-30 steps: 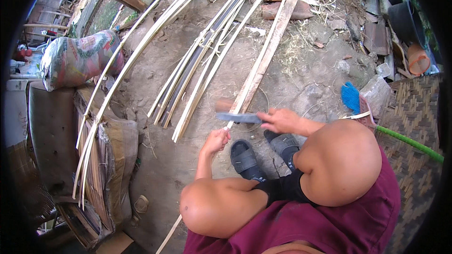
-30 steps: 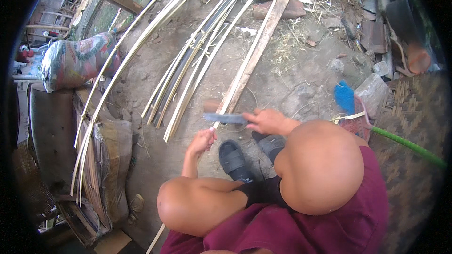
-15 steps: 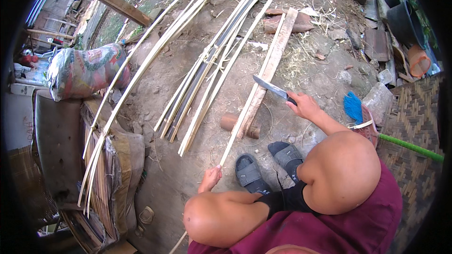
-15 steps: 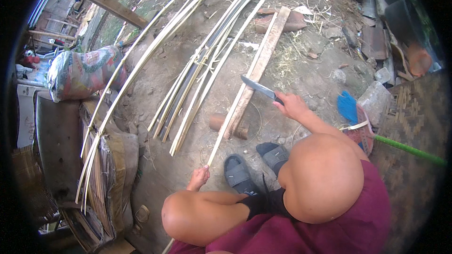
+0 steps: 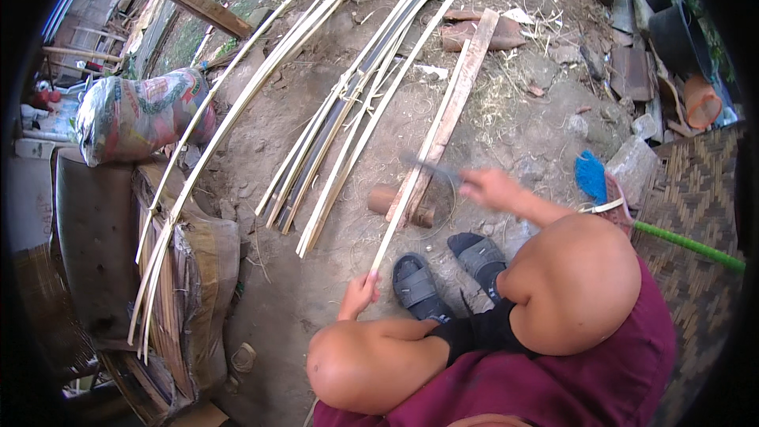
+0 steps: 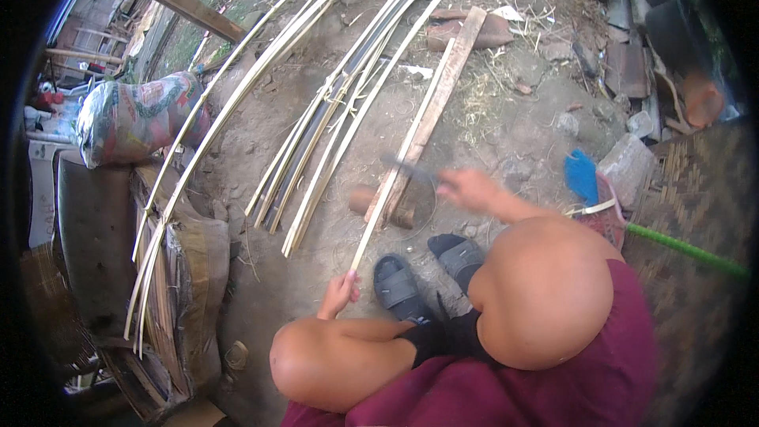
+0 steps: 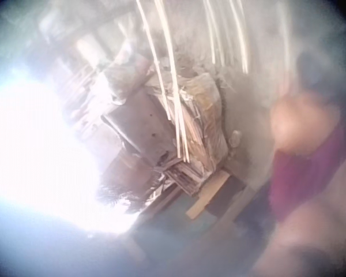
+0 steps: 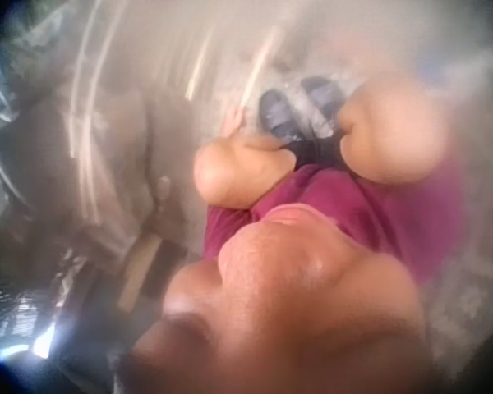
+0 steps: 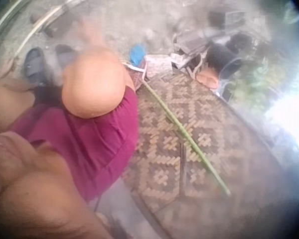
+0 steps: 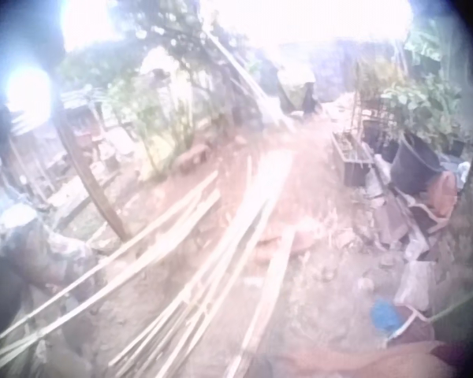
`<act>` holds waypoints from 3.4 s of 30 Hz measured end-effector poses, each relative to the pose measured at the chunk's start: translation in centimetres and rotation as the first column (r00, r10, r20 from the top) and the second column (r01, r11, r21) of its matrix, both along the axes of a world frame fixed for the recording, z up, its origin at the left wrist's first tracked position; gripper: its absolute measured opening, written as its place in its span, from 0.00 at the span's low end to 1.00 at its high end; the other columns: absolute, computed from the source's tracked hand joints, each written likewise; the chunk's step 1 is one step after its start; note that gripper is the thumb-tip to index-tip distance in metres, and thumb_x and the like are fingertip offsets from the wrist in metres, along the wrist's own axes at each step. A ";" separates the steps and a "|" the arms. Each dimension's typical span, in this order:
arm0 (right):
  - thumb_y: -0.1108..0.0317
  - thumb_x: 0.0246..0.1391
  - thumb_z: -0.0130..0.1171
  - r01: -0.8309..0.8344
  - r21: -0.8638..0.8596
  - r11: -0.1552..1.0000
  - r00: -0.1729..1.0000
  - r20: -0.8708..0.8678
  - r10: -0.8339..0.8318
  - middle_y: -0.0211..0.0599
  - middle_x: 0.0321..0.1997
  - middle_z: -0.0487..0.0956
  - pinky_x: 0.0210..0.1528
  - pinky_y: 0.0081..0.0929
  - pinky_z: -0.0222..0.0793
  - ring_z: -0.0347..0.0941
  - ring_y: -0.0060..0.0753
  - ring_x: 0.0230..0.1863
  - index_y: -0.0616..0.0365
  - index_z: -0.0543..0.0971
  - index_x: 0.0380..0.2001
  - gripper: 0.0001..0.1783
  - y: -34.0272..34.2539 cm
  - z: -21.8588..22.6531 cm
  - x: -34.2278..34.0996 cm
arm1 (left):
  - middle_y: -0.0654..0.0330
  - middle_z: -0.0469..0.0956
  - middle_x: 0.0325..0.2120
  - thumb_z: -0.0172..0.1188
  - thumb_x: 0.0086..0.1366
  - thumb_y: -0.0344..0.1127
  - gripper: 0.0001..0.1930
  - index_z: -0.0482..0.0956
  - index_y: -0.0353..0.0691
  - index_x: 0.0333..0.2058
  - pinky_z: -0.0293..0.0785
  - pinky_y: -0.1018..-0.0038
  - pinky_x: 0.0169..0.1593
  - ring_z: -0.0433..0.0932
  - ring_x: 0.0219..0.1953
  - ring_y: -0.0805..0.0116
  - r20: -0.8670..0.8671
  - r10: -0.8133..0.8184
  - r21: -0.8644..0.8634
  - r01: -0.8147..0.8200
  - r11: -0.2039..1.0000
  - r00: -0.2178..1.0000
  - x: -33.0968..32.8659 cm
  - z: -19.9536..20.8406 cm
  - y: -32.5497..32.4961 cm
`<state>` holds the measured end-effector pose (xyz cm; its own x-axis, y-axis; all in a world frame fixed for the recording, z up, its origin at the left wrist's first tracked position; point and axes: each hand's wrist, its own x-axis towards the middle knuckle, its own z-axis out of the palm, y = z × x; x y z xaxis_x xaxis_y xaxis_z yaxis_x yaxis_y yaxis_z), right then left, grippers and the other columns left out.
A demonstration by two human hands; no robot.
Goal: The person sits on the ground and uses a knife to split long bamboo strips into thinner pieces. The person repeatedly positions each strip on a wooden block and strikes it with the knife to separate the layers, then gathers the finished strips.
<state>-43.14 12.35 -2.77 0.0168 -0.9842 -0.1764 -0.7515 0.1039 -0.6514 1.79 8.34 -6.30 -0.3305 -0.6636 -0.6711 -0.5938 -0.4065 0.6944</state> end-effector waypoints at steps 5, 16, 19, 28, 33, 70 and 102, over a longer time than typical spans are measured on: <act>0.51 0.62 0.55 -0.063 0.140 0.988 0.993 -0.088 0.076 0.53 0.47 0.80 0.47 0.46 0.76 0.79 0.54 0.44 0.52 0.73 0.57 0.25 -1.1 1.6 2.1 | 0.64 0.72 0.13 0.52 0.72 0.49 0.22 0.80 0.37 0.26 0.64 0.72 0.20 0.69 0.15 0.74 0.022 -0.105 -0.187 0.107 0.977 0.994 5.1 -1.8 1.8; 0.51 0.61 0.56 -0.182 -0.122 0.976 0.983 -0.061 0.176 0.49 0.44 0.81 0.46 0.45 0.76 0.78 0.54 0.47 0.47 0.74 0.58 0.24 0.3 -0.5 2.1 | 0.65 0.73 0.17 0.51 0.73 0.48 0.21 0.80 0.34 0.32 0.66 0.74 0.25 0.71 0.21 0.76 -0.022 -0.147 -0.382 0.127 0.915 0.989 -5.2 0.4 -4.2; 0.50 0.61 0.56 0.379 0.129 0.916 0.925 -0.044 -0.377 0.49 0.41 0.82 0.46 0.47 0.76 0.79 0.55 0.44 0.46 0.75 0.57 0.24 -0.8 -0.6 -4.4 | 0.66 0.72 0.17 0.52 0.73 0.46 0.19 0.80 0.34 0.32 0.66 0.75 0.26 0.69 0.22 0.78 0.087 -0.074 -0.302 0.097 0.948 0.993 2.0 0.3 -2.7; 0.51 0.61 0.56 0.208 -0.070 0.976 0.974 -0.073 -0.213 0.52 0.40 0.82 0.46 0.48 0.75 0.79 0.56 0.43 0.50 0.75 0.56 0.24 -1.4 -1.7 -3.8 | 0.69 0.70 0.16 0.55 0.72 0.45 0.18 0.79 0.36 0.30 0.61 0.76 0.23 0.66 0.20 0.79 0.104 0.023 -0.237 0.003 0.971 0.994 4.6 4.2 -0.7; 0.52 0.60 0.57 0.337 -0.125 0.933 0.940 -0.008 -0.341 0.53 0.42 0.81 0.47 0.46 0.75 0.79 0.56 0.44 0.52 0.73 0.57 0.26 -2.6 -1.9 -5.4 | 0.56 0.70 0.15 0.53 0.72 0.47 0.20 0.78 0.34 0.31 0.64 0.66 0.25 0.66 0.18 0.68 0.402 0.017 -0.364 0.143 0.920 0.916 5.6 8.6 1.0; 0.57 0.63 0.54 0.439 -0.098 0.893 0.896 0.119 -0.427 0.62 0.43 0.80 0.47 0.48 0.72 0.77 0.66 0.45 0.58 0.72 0.59 0.25 0.3 -5.7 -3.1 | 0.46 0.75 0.26 0.49 0.73 0.44 0.16 0.72 0.38 0.31 0.71 0.54 0.35 0.76 0.32 0.41 0.401 0.109 -0.831 0.311 0.461 0.910 7.3 10.6 -10.7; 0.54 0.64 0.53 0.383 -0.094 0.919 0.924 0.053 -0.380 0.60 0.54 0.77 0.57 0.41 0.69 0.74 0.60 0.56 0.59 0.71 0.61 0.27 -1.0 -7.7 -3.2 | 0.42 0.79 0.41 0.47 0.72 0.50 0.20 0.78 0.39 0.44 0.72 0.51 0.50 0.77 0.46 0.41 0.776 -0.024 -0.381 0.498 0.779 0.630 18.8 9.4 -15.0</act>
<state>-46.31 11.32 -10.43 -0.3594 -0.9295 -0.0823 -0.6455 0.3113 -0.6974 20.55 -6.68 3.12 -0.1395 -0.9297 -0.3409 -0.9902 0.1327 0.0432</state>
